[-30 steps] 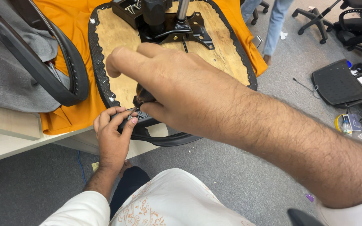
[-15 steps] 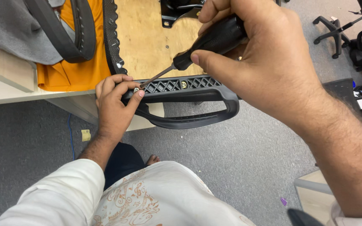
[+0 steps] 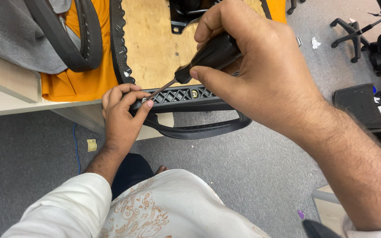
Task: The person uses a screwdriver to tighten screws on a black plastic chair armrest attached to a wooden base. The person holds the armrest steady with one hand while turning the screwdriver with the other to secure the fasteners.
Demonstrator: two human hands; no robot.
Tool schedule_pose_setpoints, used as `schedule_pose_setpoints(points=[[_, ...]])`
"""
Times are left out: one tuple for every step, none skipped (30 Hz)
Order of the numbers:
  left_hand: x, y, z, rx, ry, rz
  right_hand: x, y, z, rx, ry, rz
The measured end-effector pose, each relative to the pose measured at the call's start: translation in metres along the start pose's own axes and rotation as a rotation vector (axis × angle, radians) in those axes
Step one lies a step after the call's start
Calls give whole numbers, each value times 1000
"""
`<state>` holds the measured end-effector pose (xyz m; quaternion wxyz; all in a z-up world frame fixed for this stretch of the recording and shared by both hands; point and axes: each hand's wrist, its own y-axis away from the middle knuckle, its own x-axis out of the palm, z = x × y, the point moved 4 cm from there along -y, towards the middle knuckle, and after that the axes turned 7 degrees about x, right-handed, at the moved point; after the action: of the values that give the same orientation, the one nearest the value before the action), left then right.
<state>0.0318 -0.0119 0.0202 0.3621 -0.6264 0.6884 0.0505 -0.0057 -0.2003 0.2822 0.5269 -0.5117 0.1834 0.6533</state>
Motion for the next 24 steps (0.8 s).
schedule_pose_setpoints(points=[[0, 0, 0, 4, 0, -1, 0, 1, 0, -3, -6, 1], [0, 0, -1, 8, 0, -1, 0, 1, 1, -6, -12, 2], [0, 0, -1, 11, 0, -2, 0, 2, 1, -8, -17, 3], [0, -1, -1, 13, -1, -1, 0, 2, 1, 6, -27, 7], [0, -1, -1, 14, -1, 0, 0, 2, 1, 19, -37, 11], [0, -1, -1, 16, -2, 2, 0, 2, 1, 33, -47, 14], [0, -1, -1, 12, -2, 9, 0, 2, 2, 21, -38, 10], [0, -1, -1, 8, -3, 16, 1, 2, 2, 7, -29, 7], [1, -1, 0, 3, -3, 23, 1, 1, 3, -6, -21, 4], [0, -1, 0, 3, -5, 22, 1, 1, 4, -11, -5, 2], [0, -1, -1, 4, -7, 21, 1, 1, 4, -16, 11, -1], [0, -1, -1, 4, -9, 22, 2, 1, 5, -20, 27, -3], [0, -1, -1, 2, -6, 23, 2, 1, 5, -9, 8, -3], [0, -1, -1, -1, -2, 23, 2, 2, 6, -1, -12, -2], [0, -1, -1, -4, 1, 22, 3, 2, 7, 8, -31, 0], [-1, 0, 0, -4, 3, 21, 4, 3, 8, 14, -21, -1], [-1, 0, 0, -3, 4, 19, 5, 3, 9, 21, -10, -3], [0, 0, 0, -1, 6, 17, 5, 3, 10, 28, 2, -6], [-1, -1, 0, 0, 1, 16, 6, 4, 12, 19, 31, -10], [-1, -1, 0, 1, -4, 15, 5, 4, 14, 9, 62, -14], [-1, -1, 0, 2, -9, 14, 5, 5, 16, 0, 93, -18], [-1, -1, -1, 4, -4, 7, 5, 5, 18, 1, 130, -22], [-2, -1, -2, 6, 1, 0, 6, 5, 21, 2, 168, -26], [-2, 0, -3, 7, 6, -5, 6, 6, 23, 5, 205, -31]])
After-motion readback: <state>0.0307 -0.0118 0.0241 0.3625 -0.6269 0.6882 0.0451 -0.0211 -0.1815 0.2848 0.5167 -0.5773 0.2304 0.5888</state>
